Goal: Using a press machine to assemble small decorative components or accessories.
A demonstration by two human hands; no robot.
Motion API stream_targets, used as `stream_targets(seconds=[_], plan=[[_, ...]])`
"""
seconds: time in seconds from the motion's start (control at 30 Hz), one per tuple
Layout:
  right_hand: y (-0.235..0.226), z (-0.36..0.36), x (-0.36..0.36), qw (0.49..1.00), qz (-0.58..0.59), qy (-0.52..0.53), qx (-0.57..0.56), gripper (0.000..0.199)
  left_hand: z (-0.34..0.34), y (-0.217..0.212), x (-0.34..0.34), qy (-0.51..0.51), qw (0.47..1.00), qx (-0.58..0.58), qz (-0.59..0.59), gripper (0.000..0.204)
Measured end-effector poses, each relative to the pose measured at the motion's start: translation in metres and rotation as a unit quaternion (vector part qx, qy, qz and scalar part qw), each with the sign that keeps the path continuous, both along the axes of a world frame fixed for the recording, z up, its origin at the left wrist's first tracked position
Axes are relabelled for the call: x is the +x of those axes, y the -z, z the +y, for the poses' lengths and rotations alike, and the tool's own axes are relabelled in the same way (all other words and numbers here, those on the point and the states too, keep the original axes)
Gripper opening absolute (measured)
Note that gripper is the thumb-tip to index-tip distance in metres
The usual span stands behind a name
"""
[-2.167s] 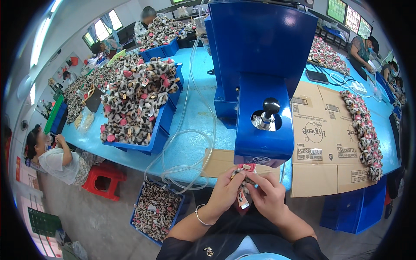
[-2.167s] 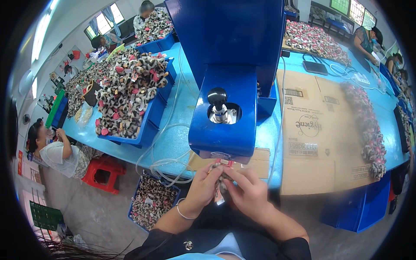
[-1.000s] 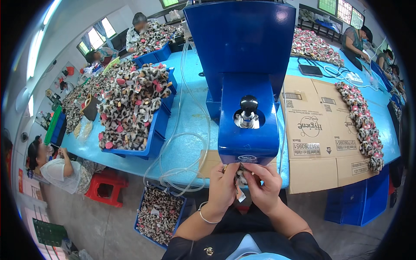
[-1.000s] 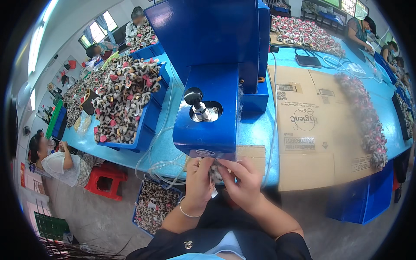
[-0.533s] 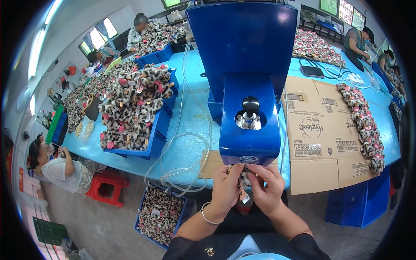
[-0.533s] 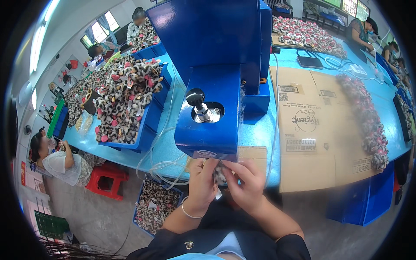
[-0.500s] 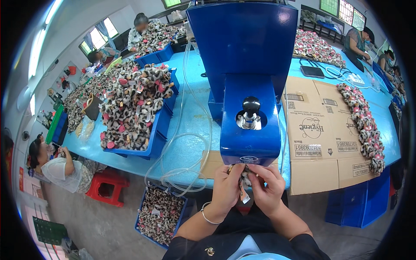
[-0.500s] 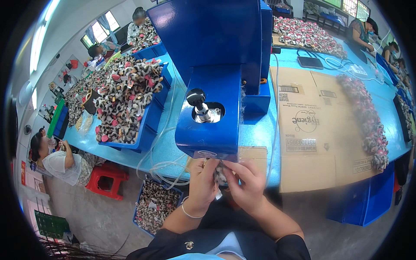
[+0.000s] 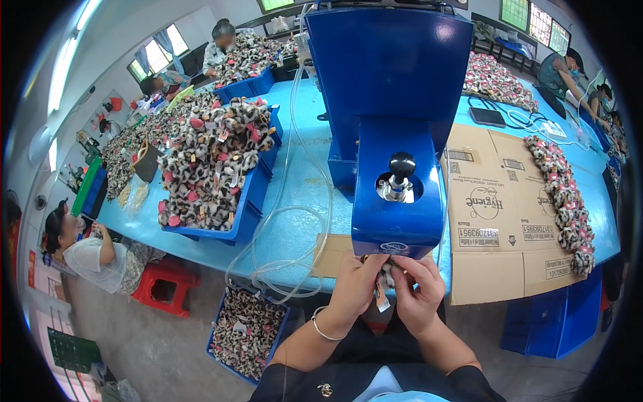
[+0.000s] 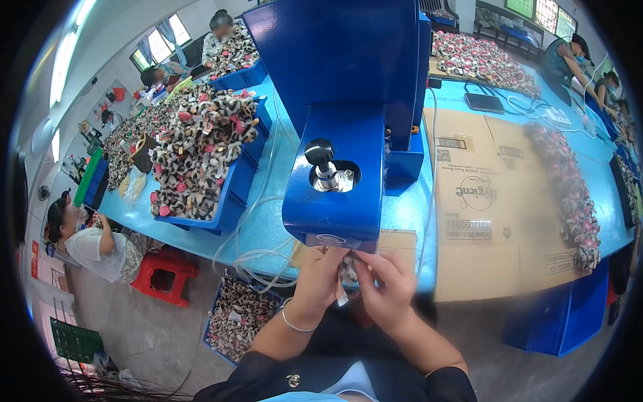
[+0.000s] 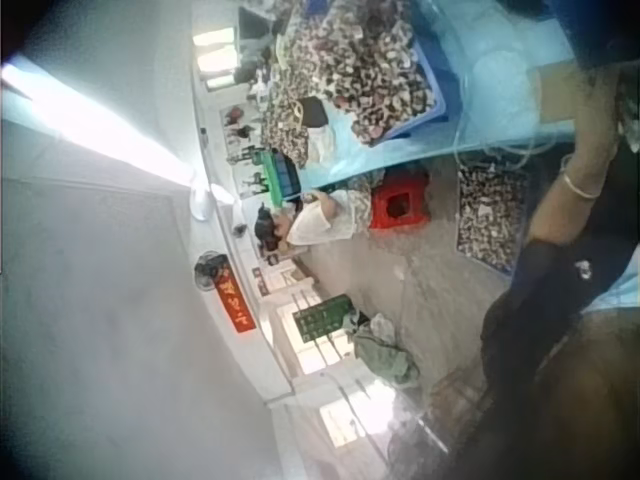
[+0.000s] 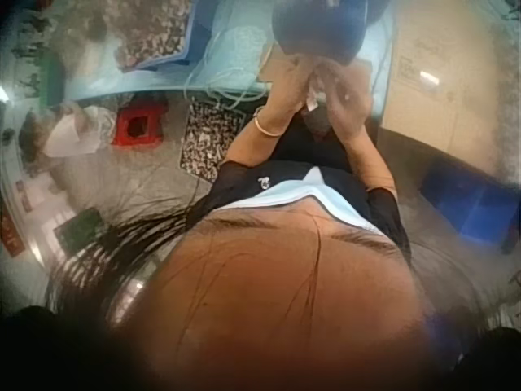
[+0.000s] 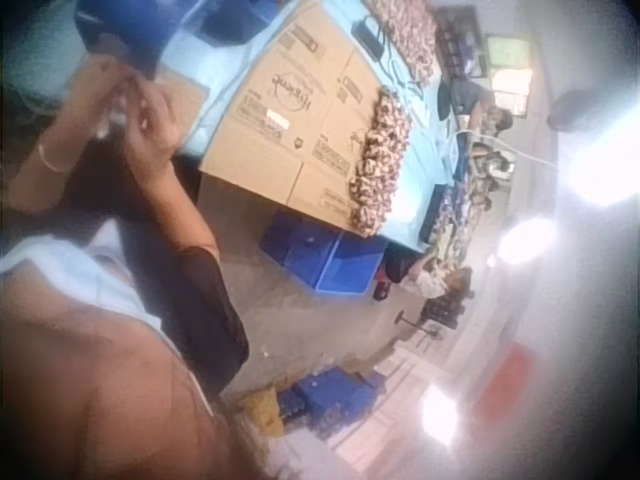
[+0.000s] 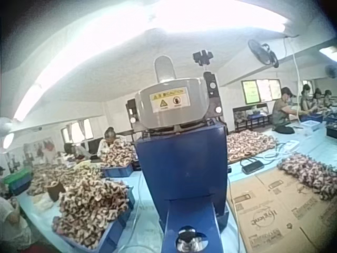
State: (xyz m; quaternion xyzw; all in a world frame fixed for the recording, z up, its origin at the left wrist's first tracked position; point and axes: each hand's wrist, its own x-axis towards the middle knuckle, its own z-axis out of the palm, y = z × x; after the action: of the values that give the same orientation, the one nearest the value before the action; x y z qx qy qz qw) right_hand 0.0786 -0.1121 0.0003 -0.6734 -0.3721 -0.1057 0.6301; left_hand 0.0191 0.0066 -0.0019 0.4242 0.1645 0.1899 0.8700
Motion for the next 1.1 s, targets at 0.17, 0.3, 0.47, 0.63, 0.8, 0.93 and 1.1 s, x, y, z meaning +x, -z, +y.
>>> stream_targets(seconds=[0.17, 0.3, 0.47, 0.63, 0.8, 0.93, 1.1], plan=[[-0.002, 0.003, 0.001, 1.0, -0.007, 0.014, -0.014, 0.021, -0.005, -0.022, 0.006, -0.042, 0.999, 0.003, 0.015, 0.021], [-0.003, 0.008, 0.002, 1.0, -0.009, 0.015, 0.005, 0.02, -0.006, -0.029, 0.005, -0.06, 0.998, 0.03, 0.008, 0.022], [-0.008, 0.013, 0.001, 1.0, -0.013, 0.009, 0.025, 0.019, -0.003, -0.026, -0.001, -0.043, 0.999, -0.001, 0.007, 0.017], [-0.006, 0.014, 0.001, 1.0, -0.012, 0.006, 0.013, 0.019, 0.0, -0.023, -0.005, -0.035, 0.999, -0.005, -0.032, 0.017], [-0.005, 0.015, 0.001, 1.0, -0.008, -0.005, 0.023, 0.022, -0.007, -0.023, -0.004, -0.057, 0.997, -0.016, -0.052, 0.016], [-0.01, 0.016, -0.003, 0.999, -0.01, -0.018, 0.028, 0.022, -0.002, -0.02, -0.011, -0.037, 0.998, -0.04, -0.042, 0.017], [-0.004, 0.004, -0.001, 1.0, 0.013, -0.021, 0.003, 0.026, -0.009, -0.009, -0.015, -0.082, 0.833, 0.542, 0.072, 0.019]])
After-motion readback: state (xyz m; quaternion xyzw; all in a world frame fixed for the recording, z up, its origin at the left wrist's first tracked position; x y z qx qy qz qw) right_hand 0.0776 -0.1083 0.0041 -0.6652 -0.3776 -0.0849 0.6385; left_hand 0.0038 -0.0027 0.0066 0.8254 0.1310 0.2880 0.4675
